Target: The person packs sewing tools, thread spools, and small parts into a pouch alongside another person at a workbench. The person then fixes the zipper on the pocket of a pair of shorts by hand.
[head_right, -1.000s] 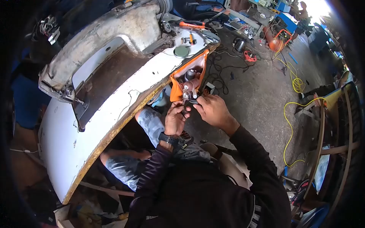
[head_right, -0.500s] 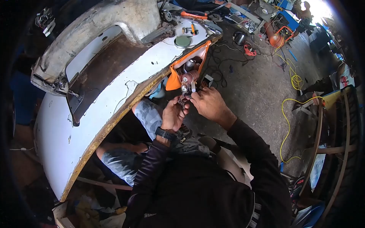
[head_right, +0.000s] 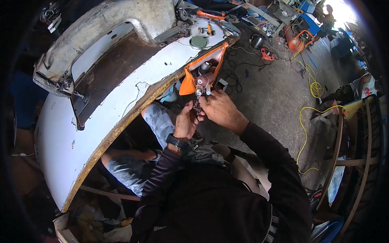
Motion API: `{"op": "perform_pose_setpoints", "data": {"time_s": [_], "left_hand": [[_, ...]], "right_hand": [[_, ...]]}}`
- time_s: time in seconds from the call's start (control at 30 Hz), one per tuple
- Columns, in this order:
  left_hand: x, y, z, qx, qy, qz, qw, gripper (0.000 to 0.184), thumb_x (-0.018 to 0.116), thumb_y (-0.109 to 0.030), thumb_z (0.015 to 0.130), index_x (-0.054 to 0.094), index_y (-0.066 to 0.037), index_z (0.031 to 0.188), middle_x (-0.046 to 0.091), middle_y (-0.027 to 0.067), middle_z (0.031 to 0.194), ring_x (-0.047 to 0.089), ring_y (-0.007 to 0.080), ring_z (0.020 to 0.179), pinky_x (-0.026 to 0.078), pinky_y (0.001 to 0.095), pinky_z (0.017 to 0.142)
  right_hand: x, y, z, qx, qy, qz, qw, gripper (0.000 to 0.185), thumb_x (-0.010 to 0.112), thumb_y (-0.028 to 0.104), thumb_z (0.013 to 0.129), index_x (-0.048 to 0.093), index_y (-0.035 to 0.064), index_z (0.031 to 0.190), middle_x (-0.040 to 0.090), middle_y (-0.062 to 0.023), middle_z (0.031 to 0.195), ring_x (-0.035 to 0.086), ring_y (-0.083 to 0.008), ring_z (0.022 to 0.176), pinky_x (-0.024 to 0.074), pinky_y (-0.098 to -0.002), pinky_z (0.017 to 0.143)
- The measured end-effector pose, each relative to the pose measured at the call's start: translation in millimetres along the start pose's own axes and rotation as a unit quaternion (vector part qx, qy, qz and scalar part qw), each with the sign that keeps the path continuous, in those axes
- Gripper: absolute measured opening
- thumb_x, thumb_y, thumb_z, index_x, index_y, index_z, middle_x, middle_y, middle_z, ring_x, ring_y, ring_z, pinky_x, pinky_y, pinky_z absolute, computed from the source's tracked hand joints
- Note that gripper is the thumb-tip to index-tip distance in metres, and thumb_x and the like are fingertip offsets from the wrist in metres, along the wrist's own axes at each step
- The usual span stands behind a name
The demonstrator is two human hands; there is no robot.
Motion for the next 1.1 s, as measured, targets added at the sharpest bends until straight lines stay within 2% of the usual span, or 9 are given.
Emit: {"op": "perform_pose_setpoints", "data": {"time_s": [0.27, 0.47, 0.67, 0.77, 0.87, 0.97, 1.1], "left_hand": [[-2, 1, 3, 0.008, 0.012, 0.011, 1.0, 0.033, 0.048, -0.034, 0.112, 0.059, -0.005, 0.123, 0.067, 0.0062, 0.107, 0.066, 0.0177, 0.089, 0.053, 0.0308, 0.075], [0, 5, 4, -0.008, 0.0, 0.013, 1.0, 0.031, 0.048, -0.034, 0.112, 0.058, -0.005, 0.121, 0.067, 0.0067, 0.108, 0.066, 0.0179, 0.089, 0.054, 0.0315, 0.074], [-1, 2, 2, 0.01, 0.001, 0.012, 1.0, 0.032, 0.047, -0.034, 0.113, 0.057, -0.006, 0.122, 0.067, 0.0081, 0.111, 0.066, 0.0189, 0.09, 0.055, 0.0323, 0.075], [0, 1, 1, 0.016, 0.013, 0.01, 1.0, 0.031, 0.046, -0.035, 0.112, 0.055, -0.006, 0.122, 0.067, 0.0091, 0.112, 0.066, 0.02, 0.091, 0.055, 0.0329, 0.076], [0, 0, 1, 0.015, 0.015, 0.0, 1.0, 0.03, 0.047, -0.034, 0.111, 0.054, -0.007, 0.121, 0.066, 0.0098, 0.114, 0.066, 0.0211, 0.092, 0.054, 0.0333, 0.076], [0, -2, 0, 0.011, 0.004, -0.004, 1.0, 0.029, 0.049, -0.034, 0.11, 0.054, -0.007, 0.121, 0.065, 0.01, 0.115, 0.066, 0.0212, 0.092, 0.054, 0.0329, 0.075], [-1, 0, 1, 0.002, 0.009, -0.004, 1.0, 0.028, 0.052, -0.032, 0.108, 0.054, -0.009, 0.124, 0.066, 0.0087, 0.115, 0.067, 0.0212, 0.09, 0.056, 0.0329, 0.075]], "right_hand": [[0, -9, -5, -0.006, 0.045, 0.001, 0.999, 0.02, 0.07, 0.013, 0.084, 0.059, 0.0023, 0.097, 0.07, -0.0141, 0.08, 0.07, -0.0312, 0.089, 0.0544, -0.0458, 0.083], [0, -3, -1, -0.018, -0.014, -0.01, 1.0, 0.019, 0.07, 0.014, 0.084, 0.059, 0.0036, 0.095, 0.07, -0.0127, 0.077, 0.07, -0.0309, 0.088, 0.0548, -0.0448, 0.08], [1, -5, -3, -0.009, 0.013, -0.011, 1.0, 0.019, 0.069, 0.017, 0.088, 0.06, 0.0026, 0.096, 0.07, -0.0132, 0.077, 0.07, -0.0315, 0.087, 0.0546, -0.0453, 0.077], [-2, -5, -3, 0.031, 0.035, 0.038, 0.998, 0.019, 0.068, 0.019, 0.093, 0.061, 0.002, 0.097, 0.07, -0.0131, 0.079, 0.07, -0.0312, 0.087, 0.0543, -0.0455, 0.076], [-9, -4, -3, 0.061, 0.04, 0.01, 0.997, 0.02, 0.067, 0.021, 0.096, 0.061, 0.0019, 0.096, 0.07, -0.0124, 0.081, 0.07, -0.0305, 0.087, 0.0541, -0.0452, 0.077], [-14, -13, -2, 0.041, -0.037, -0.028, 0.998, 0.022, 0.066, 0.024, 0.097, 0.063, 0.0029, 0.095, 0.07, -0.0121, 0.082, 0.07, -0.0301, 0.088, 0.0538, -0.0448, 0.078], [-13, -9, 0, 0.007, -0.002, -0.017, 1.0, 0.021, 0.067, 0.025, 0.094, 0.064, 0.0038, 0.095, 0.071, -0.0125, 0.084, 0.07, -0.0292, 0.089, 0.0542, -0.0446, 0.08]]}}
Point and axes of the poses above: each hand's wrist, its own z-axis towards the middle knuckle, its own x-axis out of the palm, y = z × x, the point moved 3 cm from there along z, towards the middle knuckle
